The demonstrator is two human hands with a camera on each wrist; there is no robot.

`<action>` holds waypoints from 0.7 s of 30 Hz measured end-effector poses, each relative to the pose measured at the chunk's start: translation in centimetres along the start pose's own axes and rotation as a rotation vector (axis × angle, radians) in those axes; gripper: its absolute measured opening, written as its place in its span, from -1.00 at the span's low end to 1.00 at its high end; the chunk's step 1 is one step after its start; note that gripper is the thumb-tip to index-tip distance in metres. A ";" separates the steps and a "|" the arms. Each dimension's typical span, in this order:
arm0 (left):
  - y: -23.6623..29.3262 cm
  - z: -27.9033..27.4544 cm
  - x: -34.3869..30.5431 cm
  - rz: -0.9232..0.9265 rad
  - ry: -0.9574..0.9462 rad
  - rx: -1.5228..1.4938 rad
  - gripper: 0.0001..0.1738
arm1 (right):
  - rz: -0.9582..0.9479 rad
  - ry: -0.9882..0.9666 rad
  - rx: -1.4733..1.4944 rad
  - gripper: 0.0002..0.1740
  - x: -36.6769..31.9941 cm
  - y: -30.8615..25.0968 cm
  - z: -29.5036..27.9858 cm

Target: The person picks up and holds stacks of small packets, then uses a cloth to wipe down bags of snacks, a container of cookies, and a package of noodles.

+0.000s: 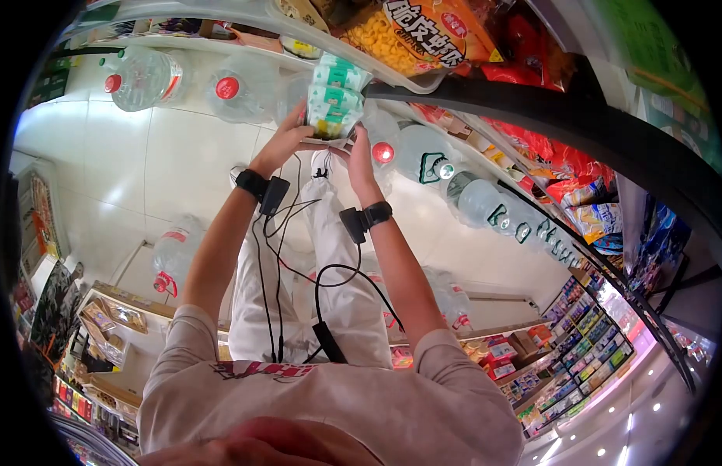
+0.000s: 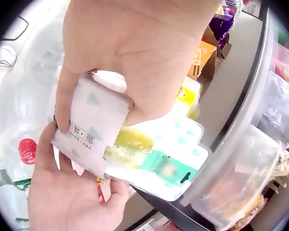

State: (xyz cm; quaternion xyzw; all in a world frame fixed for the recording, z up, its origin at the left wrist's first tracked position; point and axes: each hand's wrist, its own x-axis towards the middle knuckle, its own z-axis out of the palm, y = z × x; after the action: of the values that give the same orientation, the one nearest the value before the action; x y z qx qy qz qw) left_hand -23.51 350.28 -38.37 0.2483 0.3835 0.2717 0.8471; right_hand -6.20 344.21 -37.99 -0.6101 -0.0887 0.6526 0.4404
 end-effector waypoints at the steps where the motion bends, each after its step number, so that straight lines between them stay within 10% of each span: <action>1: -0.4 -0.3 0.3 0.003 -0.010 0.007 -0.08 | -0.012 0.012 0.022 -0.37 0.3 0.5 0.1; 21: 0.0 -0.6 5.4 0.050 0.060 -0.040 -0.24 | -0.252 0.112 0.099 -0.39 5.2 1.2 1.1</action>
State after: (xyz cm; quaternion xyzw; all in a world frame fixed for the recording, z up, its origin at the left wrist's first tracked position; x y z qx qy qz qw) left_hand -20.94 353.94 -41.52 0.2328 0.3967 0.3077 0.8329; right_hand -7.08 347.51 -42.23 -0.6072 -0.1073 0.5606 0.5527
